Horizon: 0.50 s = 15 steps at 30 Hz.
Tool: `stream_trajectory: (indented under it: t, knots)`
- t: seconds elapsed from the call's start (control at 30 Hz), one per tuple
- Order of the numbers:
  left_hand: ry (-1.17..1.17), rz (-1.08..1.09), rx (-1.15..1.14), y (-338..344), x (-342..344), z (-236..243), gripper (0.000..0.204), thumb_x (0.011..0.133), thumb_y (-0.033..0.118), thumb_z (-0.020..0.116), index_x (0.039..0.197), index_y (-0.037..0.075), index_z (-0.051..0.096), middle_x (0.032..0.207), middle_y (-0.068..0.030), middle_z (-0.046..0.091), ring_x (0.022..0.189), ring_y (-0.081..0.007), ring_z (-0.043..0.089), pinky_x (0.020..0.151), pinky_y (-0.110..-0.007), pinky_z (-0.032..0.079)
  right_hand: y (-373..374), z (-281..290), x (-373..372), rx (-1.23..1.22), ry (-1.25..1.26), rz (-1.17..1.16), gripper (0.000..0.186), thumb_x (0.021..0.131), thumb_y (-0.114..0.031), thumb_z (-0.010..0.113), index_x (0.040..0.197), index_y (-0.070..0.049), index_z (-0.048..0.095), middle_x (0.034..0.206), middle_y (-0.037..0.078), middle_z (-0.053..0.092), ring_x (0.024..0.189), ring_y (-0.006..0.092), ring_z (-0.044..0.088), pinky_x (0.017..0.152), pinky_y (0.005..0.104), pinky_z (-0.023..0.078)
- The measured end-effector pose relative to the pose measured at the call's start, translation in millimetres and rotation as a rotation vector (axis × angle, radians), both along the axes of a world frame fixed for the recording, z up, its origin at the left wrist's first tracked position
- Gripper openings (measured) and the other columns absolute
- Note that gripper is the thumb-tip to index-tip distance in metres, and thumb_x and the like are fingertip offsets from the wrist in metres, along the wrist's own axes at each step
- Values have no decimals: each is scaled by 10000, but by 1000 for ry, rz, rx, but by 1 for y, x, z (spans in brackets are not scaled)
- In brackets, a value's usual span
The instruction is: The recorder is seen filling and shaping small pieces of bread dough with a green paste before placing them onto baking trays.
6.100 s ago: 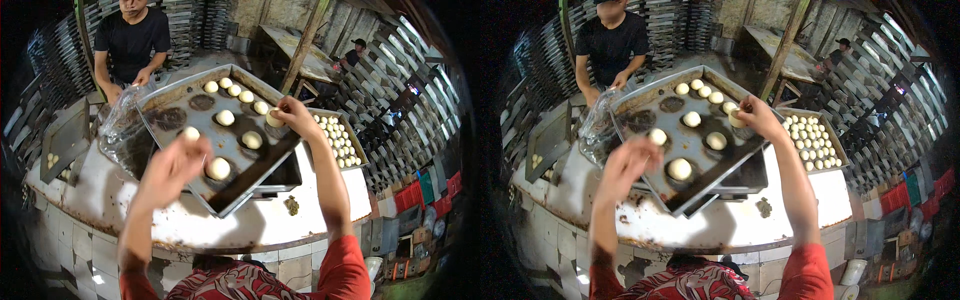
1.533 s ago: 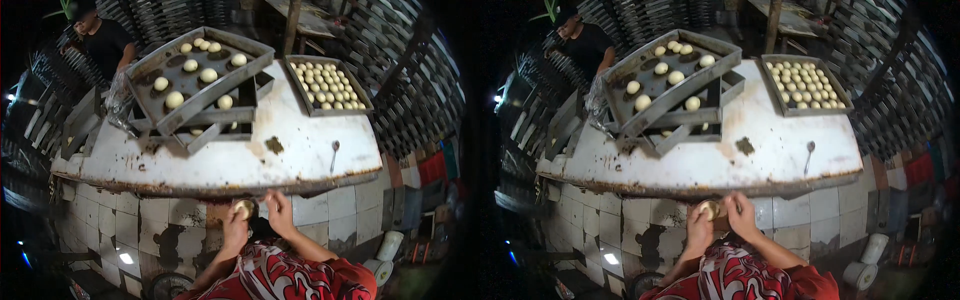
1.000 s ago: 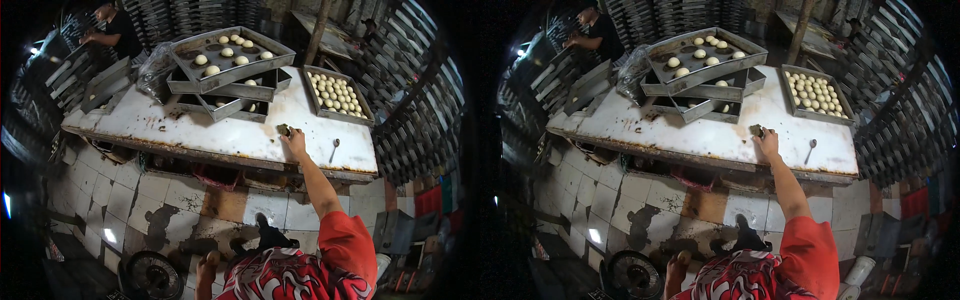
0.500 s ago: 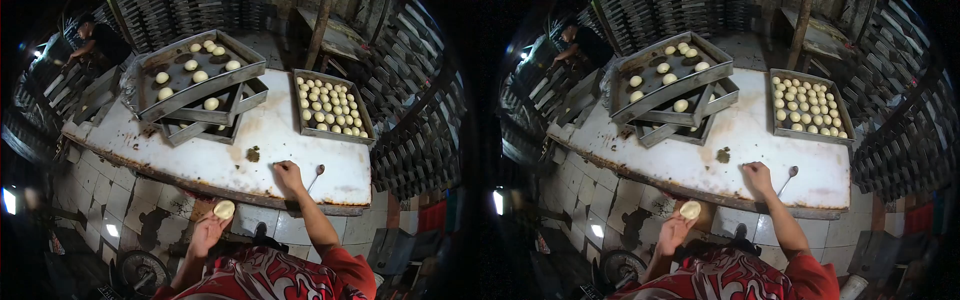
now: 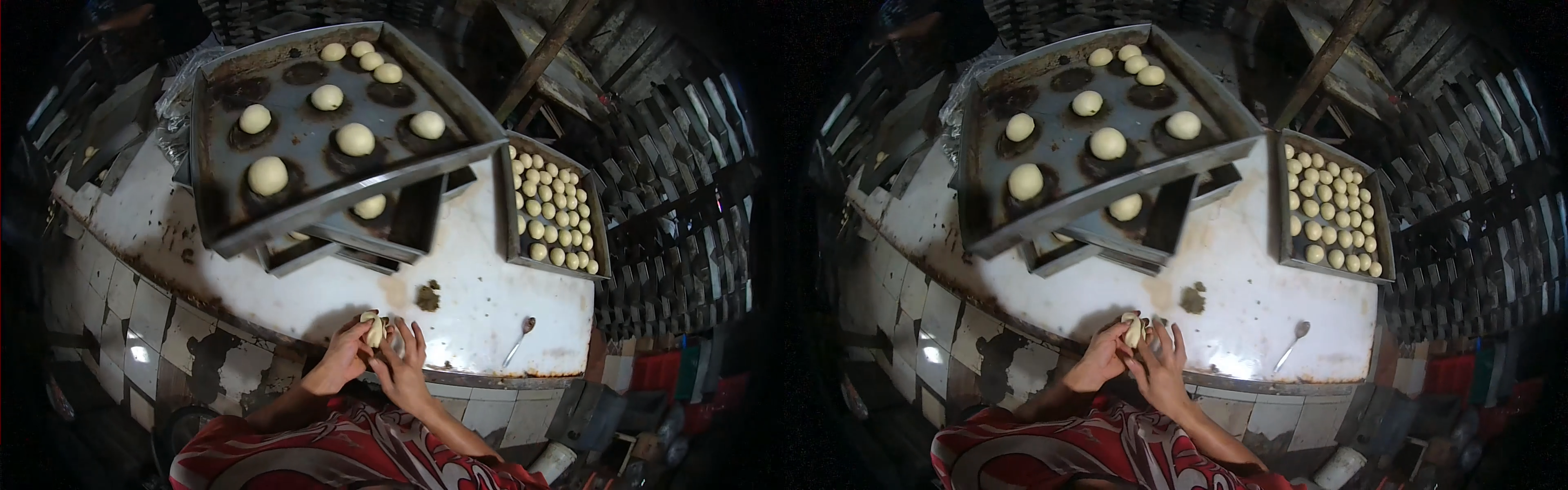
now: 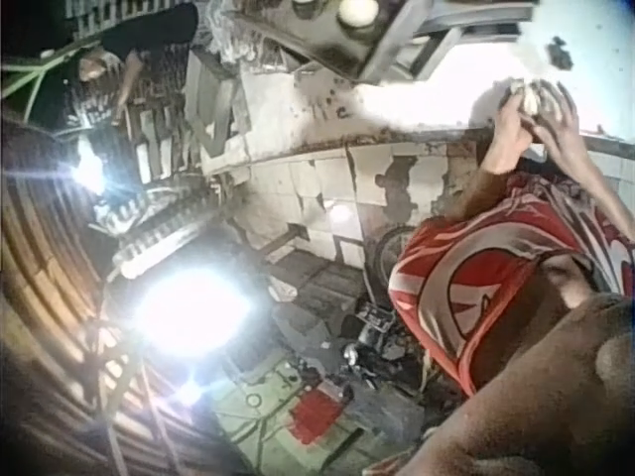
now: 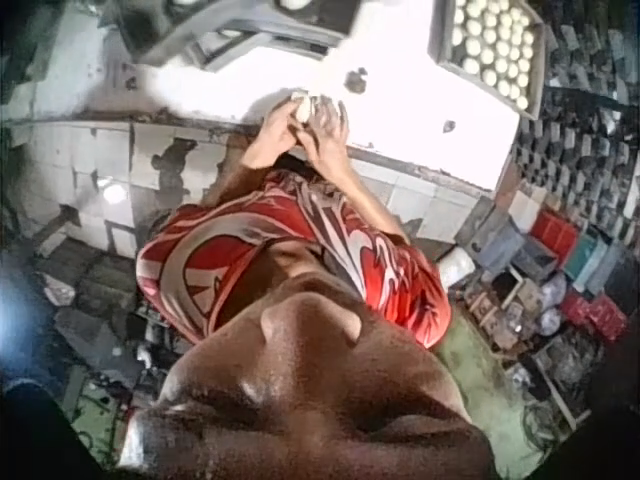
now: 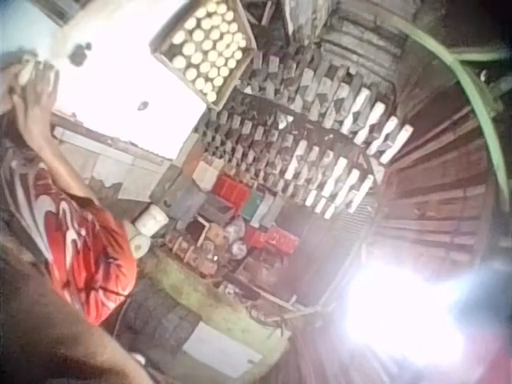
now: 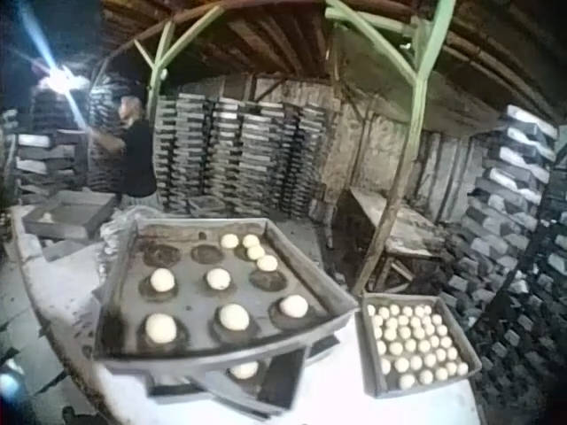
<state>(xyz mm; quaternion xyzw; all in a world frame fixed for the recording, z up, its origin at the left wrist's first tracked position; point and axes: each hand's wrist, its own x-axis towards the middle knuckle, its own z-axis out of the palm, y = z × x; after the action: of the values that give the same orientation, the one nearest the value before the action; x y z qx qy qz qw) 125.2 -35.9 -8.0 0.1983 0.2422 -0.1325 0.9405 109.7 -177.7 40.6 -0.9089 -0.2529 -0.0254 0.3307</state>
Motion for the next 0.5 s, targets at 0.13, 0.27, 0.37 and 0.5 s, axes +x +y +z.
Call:
stream_trajectory:
  t: [0.13, 0.27, 0.37, 0.5]
  knots:
    - [56, -142, 51, 44, 13, 12, 366, 838, -6, 440, 1200, 45, 454, 1044, -135, 566, 914, -231, 595, 788, -343, 523, 19, 29, -5, 391, 407, -347, 250, 856, -140, 597, 1075, -21, 625, 1178, 173, 532, 1142, 313, 453, 989, 400, 325]
    - [-77, -571, 80, 66, 7, 25, 499, 791, -50, 417, 1273, 66, 355, 1114, -111, 502, 1010, -197, 536, 843, -320, 489, 55, 30, 24, 182, 403, -153, 194, 817, -104, 643, 1002, -49, 650, 951, 90, 644, 879, 287, 522, 824, 370, 384]
    - [-121, -311, 142, 67, -4, 11, 441, 811, -66, 379, 1238, 45, 368, 1121, -116, 499, 1013, -198, 537, 864, -323, 479, 85, 24, 2, 28, 157, -381, 210, 805, -68, 644, 1015, -65, 654, 955, 68, 652, 855, 257, 501, 812, 363, 374]
    - [-207, 131, 433, 64, 1, 26, 312, 826, -55, 333, 1118, 12, 421, 1137, -165, 518, 916, -229, 584, 873, -342, 464, 114, 2, -33, 284, 127, -385, 188, 903, -114, 538, 1020, -10, 641, 933, 95, 637, 812, 172, 478, 807, 299, 365]
